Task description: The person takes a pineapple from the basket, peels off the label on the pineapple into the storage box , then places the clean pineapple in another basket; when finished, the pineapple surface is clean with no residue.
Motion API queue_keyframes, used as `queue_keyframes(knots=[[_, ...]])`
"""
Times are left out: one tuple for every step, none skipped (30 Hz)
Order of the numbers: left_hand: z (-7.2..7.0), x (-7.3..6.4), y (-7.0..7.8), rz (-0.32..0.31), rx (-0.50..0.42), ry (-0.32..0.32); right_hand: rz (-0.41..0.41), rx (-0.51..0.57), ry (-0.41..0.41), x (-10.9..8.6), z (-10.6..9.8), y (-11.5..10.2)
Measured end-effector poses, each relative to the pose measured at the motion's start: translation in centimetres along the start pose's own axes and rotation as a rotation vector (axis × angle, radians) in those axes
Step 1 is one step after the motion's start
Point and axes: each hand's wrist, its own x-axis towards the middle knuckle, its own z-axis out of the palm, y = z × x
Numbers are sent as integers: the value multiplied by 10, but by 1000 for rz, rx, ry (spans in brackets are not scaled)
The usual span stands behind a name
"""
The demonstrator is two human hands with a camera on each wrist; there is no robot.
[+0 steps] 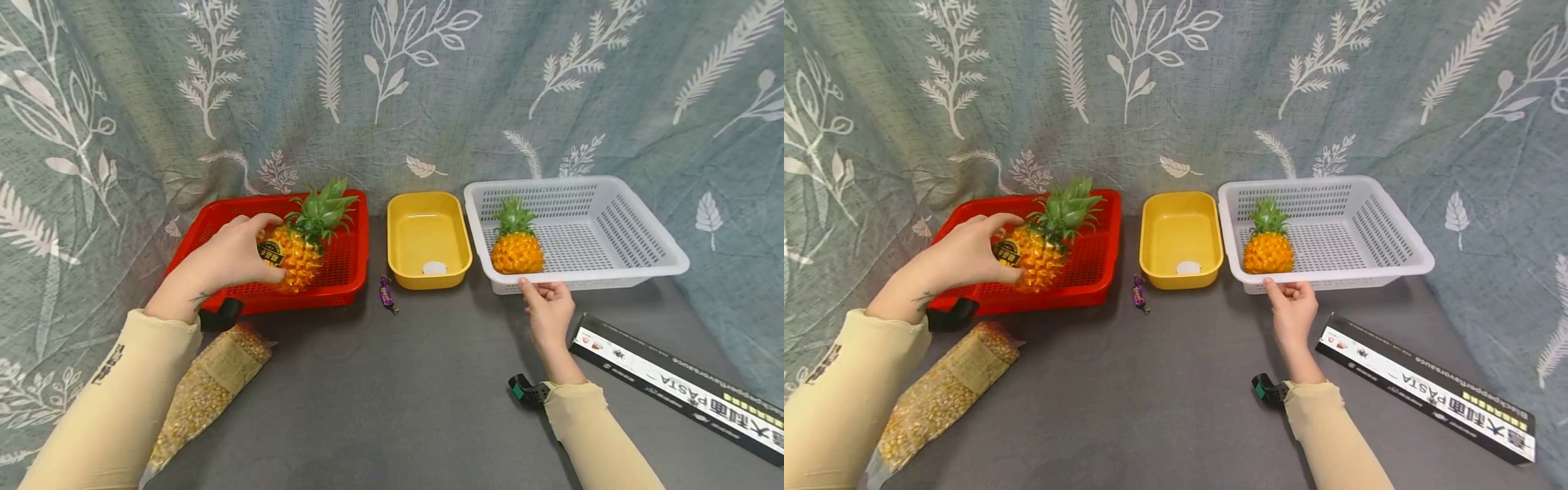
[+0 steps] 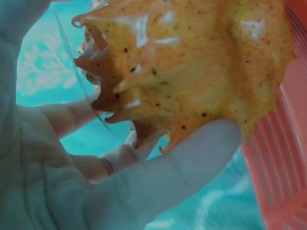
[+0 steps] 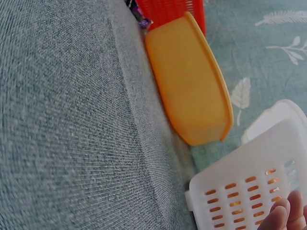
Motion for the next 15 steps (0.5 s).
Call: queue_keyframes(knots=[[2,-2,5,19,-1,4,-2,-1,1,0,0,1],[4,-4,10,37,-1,7,-4,-3,3,1,0,2],[7,-6,14,57,3,14,-6,-5,6,1,0,2],[9,-8,19,79,10,16,-7,-7,7,1,0,3],[12,-11,24,100,18,21,-8,-6,8,0,0,2],[15,-13,28,120,23,19,-9,-6,9,0,0,2],[17,-15,32,140,27,16,-10,-4,9,0,1,2],[20,-17,36,161,28,13,-9,0,11,0,1,2],[23,-19,41,178,30,4,-8,0,12,0,0,2],[26,-21,45,193,31,-9,-9,-2,12,0,0,2],[29,-23,49,210,29,-16,-11,-3,13,0,0,2],[33,-25,53,226,28,-24,-12,-7,11,0,0,2],[36,-27,56,249,31,-23,-12,-11,11,0,0,2],[40,-29,59,270,29,-28,-12,-14,8,1,0,2],[44,-31,61,288,29,-36,-13,-20,7,1,0,2]])
